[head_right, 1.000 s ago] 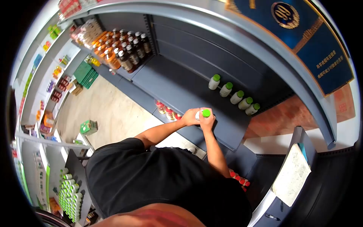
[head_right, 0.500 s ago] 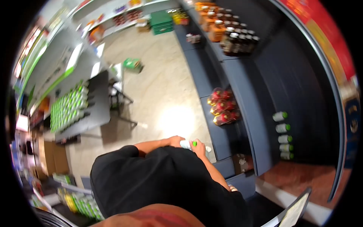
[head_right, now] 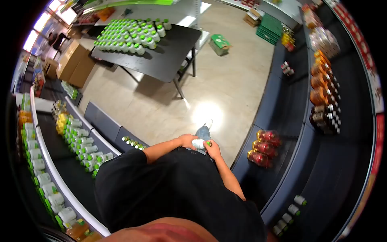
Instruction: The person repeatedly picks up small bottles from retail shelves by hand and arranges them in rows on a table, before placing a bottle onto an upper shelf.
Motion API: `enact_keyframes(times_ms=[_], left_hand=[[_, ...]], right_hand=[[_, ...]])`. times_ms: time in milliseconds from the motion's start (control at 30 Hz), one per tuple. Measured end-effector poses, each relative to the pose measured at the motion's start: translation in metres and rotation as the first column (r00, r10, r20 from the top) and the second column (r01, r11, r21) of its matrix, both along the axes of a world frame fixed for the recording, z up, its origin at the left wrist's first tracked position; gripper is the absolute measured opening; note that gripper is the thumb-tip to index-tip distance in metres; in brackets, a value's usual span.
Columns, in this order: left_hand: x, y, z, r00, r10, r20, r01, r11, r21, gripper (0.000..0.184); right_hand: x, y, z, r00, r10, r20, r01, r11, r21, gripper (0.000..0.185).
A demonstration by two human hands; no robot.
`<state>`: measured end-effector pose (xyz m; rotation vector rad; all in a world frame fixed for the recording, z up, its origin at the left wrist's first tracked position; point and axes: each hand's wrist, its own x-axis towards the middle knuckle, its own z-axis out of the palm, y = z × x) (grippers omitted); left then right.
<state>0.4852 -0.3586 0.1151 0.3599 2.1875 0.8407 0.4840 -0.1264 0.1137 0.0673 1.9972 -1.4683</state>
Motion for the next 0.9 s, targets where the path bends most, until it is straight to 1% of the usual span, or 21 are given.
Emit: enact_keyframes(times_ms=[100,167,200,300,333,367,433,467,500,533,567,600,667,733,767,833,867,900], left_hand=[[-0.006,-0.03,-0.016,0.993,0.117,-0.016,-0.116,0.992,0.046,0.068],[-0.02,-0.053,-0.027,0.985,0.164,-0.06,-0.159,0.984,0.082,0.064],[-0.028,-0.063,-0.027,0.979,0.186,-0.082,-0.178,0.979,0.098,0.062],[-0.057,-0.1,-0.015,0.898,0.391,-0.203,-0.366,0.918,0.15,0.058],[-0.069,-0.114,-0.007,0.872,0.448,-0.197,-0.414,0.89,0.19,0.058],[-0.081,-0.129,-0.008,0.863,0.458,-0.212,-0.433,0.888,0.155,0.059],[-0.103,-0.156,-0.014,0.851,0.469,-0.235,-0.462,0.883,0.088,0.06],[-0.115,-0.171,-0.011,0.843,0.503,-0.189,-0.505,0.862,0.041,0.058],[-0.124,-0.181,0.003,0.822,0.536,-0.192,-0.545,0.838,0.008,0.058],[-0.136,-0.192,0.016,0.799,0.568,-0.199,-0.583,0.812,-0.023,0.058],[-0.148,-0.202,0.026,0.773,0.599,-0.209,-0.621,0.783,-0.05,0.057],[-0.157,-0.213,0.024,0.746,0.634,-0.202,-0.657,0.75,-0.075,0.058],[-0.17,-0.236,0.018,0.692,0.68,-0.244,-0.711,0.7,-0.066,0.058],[-0.176,-0.255,0.009,0.641,0.715,-0.278,-0.749,0.663,-0.021,0.059],[-0.18,-0.262,0.012,0.616,0.746,-0.252,-0.77,0.637,0.005,0.06],[-0.188,-0.28,0.015,0.561,0.804,-0.198,-0.811,0.581,0.061,0.061],[-0.19,-0.29,0.01,0.536,0.803,-0.259,-0.807,0.578,0.123,0.061],[-0.193,-0.3,0.005,0.528,0.816,-0.236,-0.817,0.564,0.123,0.061]], right_hand=[[-0.028,-0.027,-0.011,0.994,0.11,-0.028,-0.111,0.993,-0.03,0.03],[-0.05,-0.045,-0.027,0.98,0.19,-0.059,-0.193,0.98,-0.052,0.027],[-0.066,-0.056,-0.029,0.966,0.249,-0.064,-0.251,0.967,-0.036,0.028],[-0.125,-0.1,-0.043,0.963,0.211,0.168,-0.178,0.965,-0.194,0.032],[-0.148,-0.118,-0.052,0.934,0.213,0.287,-0.141,0.958,-0.249,0.033],[-0.172,-0.135,-0.033,0.903,0.296,0.311,-0.233,0.946,-0.225,0.033],[-0.221,-0.168,-0.005,0.822,0.524,0.221,-0.485,0.849,-0.211,0.035],[-0.242,-0.184,0.006,0.775,0.587,0.234,-0.526,0.805,-0.275,0.035],[-0.261,-0.2,0.017,0.726,0.645,0.237,-0.561,0.756,-0.337,0.034],[-0.278,-0.215,0.027,0.687,0.668,0.287,-0.556,0.737,-0.385,0.041],[-0.293,-0.23,0.039,0.659,0.699,0.278,-0.58,0.708,-0.403,0.042],[-0.304,-0.245,0.047,0.629,0.728,0.273,-0.602,0.679,-0.421,0.044],[-0.321,-0.277,0.051,0.569,0.772,0.284,-0.622,0.629,-0.466,0.047],[-0.333,-0.309,0.046,0.535,0.823,0.19,-0.714,0.561,-0.419,0.046],[-0.34,-0.324,0.049,0.514,0.846,0.143,-0.758,0.526,-0.385,0.046],[-0.348,-0.352,0.053,0.569,0.813,0.121,-0.737,0.57,-0.362,0.043],[-0.352,-0.368,0.056,0.584,0.803,0.117,-0.73,0.583,-0.356,0.041],[-0.356,-0.384,0.057,0.601,0.791,0.112,-0.722,0.597,-0.35,0.04]])
